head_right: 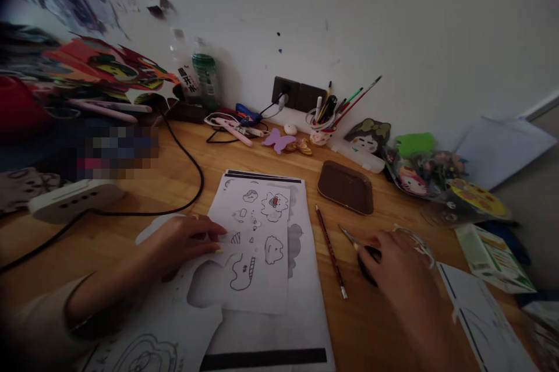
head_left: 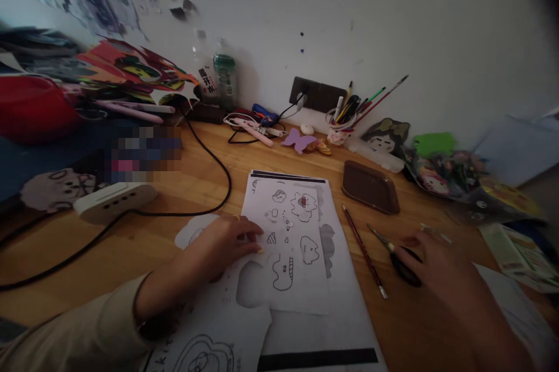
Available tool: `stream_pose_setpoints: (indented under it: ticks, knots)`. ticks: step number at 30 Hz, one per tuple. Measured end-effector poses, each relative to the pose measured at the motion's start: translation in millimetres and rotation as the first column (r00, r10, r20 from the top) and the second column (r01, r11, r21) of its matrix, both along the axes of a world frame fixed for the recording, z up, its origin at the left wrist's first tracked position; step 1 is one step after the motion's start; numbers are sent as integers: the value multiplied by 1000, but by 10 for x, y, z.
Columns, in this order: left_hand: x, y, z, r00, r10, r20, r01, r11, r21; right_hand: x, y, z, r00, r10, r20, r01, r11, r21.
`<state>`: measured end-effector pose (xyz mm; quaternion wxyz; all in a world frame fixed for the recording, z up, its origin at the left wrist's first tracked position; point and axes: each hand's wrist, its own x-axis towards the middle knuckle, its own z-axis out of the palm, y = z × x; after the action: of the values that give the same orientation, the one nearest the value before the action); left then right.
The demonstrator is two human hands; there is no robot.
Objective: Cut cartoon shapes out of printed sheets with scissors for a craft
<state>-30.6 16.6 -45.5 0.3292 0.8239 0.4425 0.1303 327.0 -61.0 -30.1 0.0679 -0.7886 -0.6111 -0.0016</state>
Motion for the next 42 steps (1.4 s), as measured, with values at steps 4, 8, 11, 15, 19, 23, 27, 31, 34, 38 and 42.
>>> stream_pose_setpoints:
  ticks: [4,8,11,15,19,23,27,31,34,38,42]
  knots:
    - [-20,64,3,1000,-7,8,7,999,-49,-601,155,55,967,161,-195,-154,987,54]
    - [-23,131,55,999,14,31,-11,995,-96,-1097,419,-28,850,350,-393,-349,934,77]
    - [-41,179,70,998,53,44,-47,990,-130,-1287,605,-117,805,407,-433,-392,911,127]
    - [-64,260,30,993,101,54,-90,980,-177,-1375,675,-201,765,431,-479,-386,902,194]
    - [-47,340,-9,988,143,60,-129,972,-199,-1378,618,-279,748,416,-517,-341,909,237]
    - [-33,381,-8,985,163,64,-148,969,-197,-1374,604,-335,724,419,-548,-336,908,250]
    - [-38,381,4,981,163,103,-142,971,-191,-1368,624,-340,698,427,-575,-331,904,269]
    - [-45,339,56,969,166,182,-127,970,-206,-1344,607,-243,651,450,-611,-330,893,306]
    - [-58,290,126,956,175,237,-120,966,-230,-1338,538,-122,623,461,-632,-341,887,311]
    - [-85,201,227,931,187,313,-100,956,-276,-1370,373,28,578,437,-689,-325,898,297]
    - [-118,63,351,930,118,347,-21,963,-269,-1409,191,189,515,450,-730,-307,891,333]
